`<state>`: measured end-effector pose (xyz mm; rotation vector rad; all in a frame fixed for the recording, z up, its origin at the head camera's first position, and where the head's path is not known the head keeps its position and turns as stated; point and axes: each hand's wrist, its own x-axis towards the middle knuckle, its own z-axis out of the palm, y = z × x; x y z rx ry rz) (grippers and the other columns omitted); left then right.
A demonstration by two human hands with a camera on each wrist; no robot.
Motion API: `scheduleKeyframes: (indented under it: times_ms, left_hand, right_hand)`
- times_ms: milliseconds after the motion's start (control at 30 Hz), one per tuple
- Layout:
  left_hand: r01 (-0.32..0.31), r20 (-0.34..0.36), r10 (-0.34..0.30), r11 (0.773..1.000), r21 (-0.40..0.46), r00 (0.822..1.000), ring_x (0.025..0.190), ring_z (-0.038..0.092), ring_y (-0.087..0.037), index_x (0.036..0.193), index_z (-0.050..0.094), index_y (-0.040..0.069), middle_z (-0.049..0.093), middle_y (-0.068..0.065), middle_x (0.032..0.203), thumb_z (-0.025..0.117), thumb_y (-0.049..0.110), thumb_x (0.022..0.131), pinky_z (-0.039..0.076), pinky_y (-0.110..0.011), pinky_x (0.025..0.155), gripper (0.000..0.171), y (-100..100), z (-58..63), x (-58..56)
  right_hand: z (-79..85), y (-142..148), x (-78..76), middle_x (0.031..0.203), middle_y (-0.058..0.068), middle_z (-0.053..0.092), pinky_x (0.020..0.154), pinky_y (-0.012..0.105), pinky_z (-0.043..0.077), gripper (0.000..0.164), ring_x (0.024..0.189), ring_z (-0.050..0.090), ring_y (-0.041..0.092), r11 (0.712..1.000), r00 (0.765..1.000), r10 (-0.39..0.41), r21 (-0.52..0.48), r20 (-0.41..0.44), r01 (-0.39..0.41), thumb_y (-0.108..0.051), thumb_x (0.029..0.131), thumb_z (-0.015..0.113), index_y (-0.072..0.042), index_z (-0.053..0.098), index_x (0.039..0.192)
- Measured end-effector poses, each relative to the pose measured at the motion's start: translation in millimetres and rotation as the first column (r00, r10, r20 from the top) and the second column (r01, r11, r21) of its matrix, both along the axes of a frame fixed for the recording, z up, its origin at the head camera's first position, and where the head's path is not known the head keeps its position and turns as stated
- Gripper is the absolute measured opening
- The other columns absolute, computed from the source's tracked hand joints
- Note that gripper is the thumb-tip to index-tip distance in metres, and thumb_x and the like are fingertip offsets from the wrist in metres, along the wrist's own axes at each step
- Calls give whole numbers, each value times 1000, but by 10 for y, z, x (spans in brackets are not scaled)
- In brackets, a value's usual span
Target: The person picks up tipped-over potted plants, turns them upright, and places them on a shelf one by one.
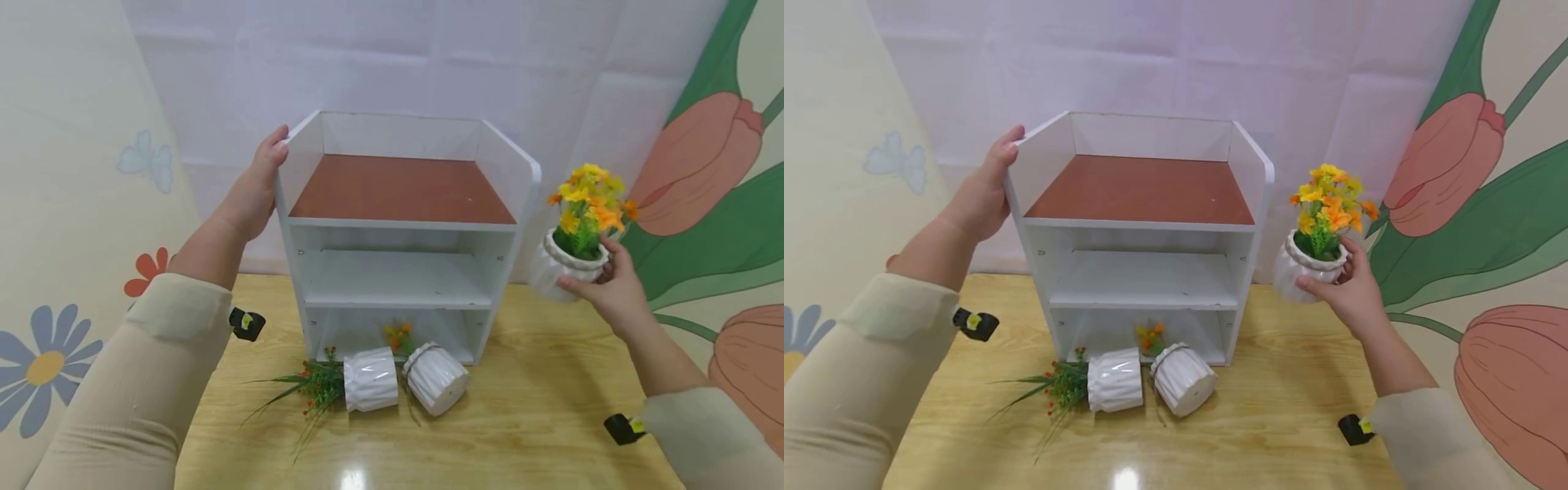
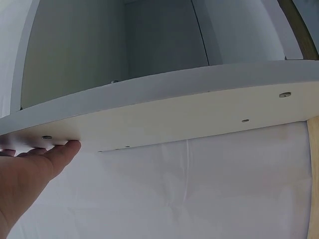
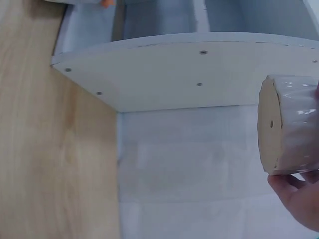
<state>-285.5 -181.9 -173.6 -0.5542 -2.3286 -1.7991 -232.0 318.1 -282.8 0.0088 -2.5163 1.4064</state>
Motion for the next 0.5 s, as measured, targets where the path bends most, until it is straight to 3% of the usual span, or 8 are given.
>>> scheduleKeyframes:
  times_ms: [133, 267, 367, 467, 500]
  left_hand:
    - [-4, 1, 4, 1000, -5, 1000, 124, 34, -17, 155, 6, 40, 37, 1, 137, 25, 58, 100, 23, -55, 112, 61, -4, -8, -4]
    - [-11, 1, 11, 1000, -12, 1000, 126, 33, -18, 155, 6, 41, 35, -2, 142, 24, 58, 100, 23, -55, 113, 60, -2, -15, -10]
    - [-15, -3, 15, 1000, -15, 1000, 127, 33, -18, 155, 6, 41, 33, -4, 146, 23, 57, 101, 22, -56, 114, 60, 3, -13, -13]
    - [-11, -5, 11, 1000, -8, 1000, 126, 34, -18, 155, 7, 40, 34, -4, 144, 23, 57, 101, 22, -55, 113, 59, 4, -11, -19]
    - [-11, -7, 11, 1000, -8, 1000, 126, 34, -18, 155, 7, 40, 34, -4, 143, 23, 57, 101, 23, -55, 113, 60, 3, -11, -19]
  right_hand:
    - [202, 19, -2, 157, 29, 20, 77, 4, 44, 101, 131, 41, 25, 1000, 1000, 6, 3, -1, -6, -27, 92, 68, -20, -8, 157]
    - [402, 39, -15, 157, 24, 25, 77, 5, 45, 99, 123, 46, 13, 999, 999, 25, -33, -25, -26, -21, 91, 70, -22, -4, 157]
    - [548, 44, -30, 151, 13, 34, 79, 5, 45, 99, 115, 45, 0, 997, 998, 32, -75, -55, -36, -17, 89, 72, -22, 1, 157]
    - [686, 32, -42, 140, -1, 41, 78, 5, 46, 100, 115, 45, 0, 982, 995, 45, -178, -85, -60, -11, 85, 75, -22, 5, 157]
    - [734, 22, -43, 139, -4, 41, 78, 4, 45, 100, 117, 44, 1, 987, 996, 33, -154, -81, -45, -14, 85, 75, -24, 5, 157]
